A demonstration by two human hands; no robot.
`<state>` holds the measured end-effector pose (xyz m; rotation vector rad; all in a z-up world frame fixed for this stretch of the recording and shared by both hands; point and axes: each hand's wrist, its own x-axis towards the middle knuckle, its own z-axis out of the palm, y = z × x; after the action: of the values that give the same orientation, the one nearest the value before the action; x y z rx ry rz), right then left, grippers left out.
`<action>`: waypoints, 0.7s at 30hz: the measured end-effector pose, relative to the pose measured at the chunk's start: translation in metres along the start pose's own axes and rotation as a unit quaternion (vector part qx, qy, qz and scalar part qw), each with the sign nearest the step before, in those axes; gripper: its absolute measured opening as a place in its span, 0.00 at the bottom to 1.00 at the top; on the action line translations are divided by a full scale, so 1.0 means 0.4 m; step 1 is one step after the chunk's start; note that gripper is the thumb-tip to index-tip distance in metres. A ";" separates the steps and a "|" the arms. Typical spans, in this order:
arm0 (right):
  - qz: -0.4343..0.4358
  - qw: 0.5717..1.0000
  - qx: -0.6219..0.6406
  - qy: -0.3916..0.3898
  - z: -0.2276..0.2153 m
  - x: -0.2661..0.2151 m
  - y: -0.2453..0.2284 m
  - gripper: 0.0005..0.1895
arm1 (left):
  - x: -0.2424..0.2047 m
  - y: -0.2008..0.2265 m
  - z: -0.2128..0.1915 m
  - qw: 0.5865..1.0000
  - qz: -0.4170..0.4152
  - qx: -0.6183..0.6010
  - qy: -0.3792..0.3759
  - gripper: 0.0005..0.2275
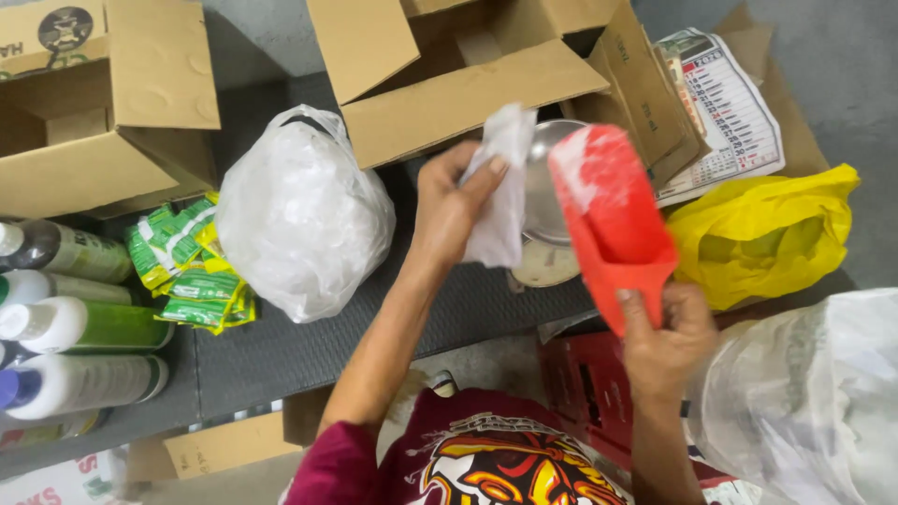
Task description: Scooping white powder from a large sack into a smaller plastic bag and weighing it on a scale.
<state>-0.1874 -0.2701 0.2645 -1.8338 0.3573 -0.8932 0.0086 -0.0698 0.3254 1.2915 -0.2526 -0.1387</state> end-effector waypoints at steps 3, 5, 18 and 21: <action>-0.028 0.999 -0.018 0.035 -0.036 0.070 -0.002 0.15 | 0.079 0.036 0.074 0.999 0.015 0.006 -0.033 0.07; -0.035 0.998 -0.026 0.050 -0.069 0.098 -0.006 0.17 | 0.112 0.025 0.128 0.999 0.013 0.007 -0.047 0.07; 0.002 0.998 0.002 0.067 -0.169 0.199 0.095 0.12 | 0.229 -0.265 0.308 0.971 0.043 0.235 -0.013 0.17; 0.000 0.998 0.012 0.057 -0.177 0.219 0.102 0.11 | 0.209 -0.268 0.303 0.977 0.007 0.192 -0.089 0.21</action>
<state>-0.1724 -0.3880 0.2792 -1.7650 0.4157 -1.0005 0.0618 -0.2323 0.2620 1.6639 -0.4579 -0.2003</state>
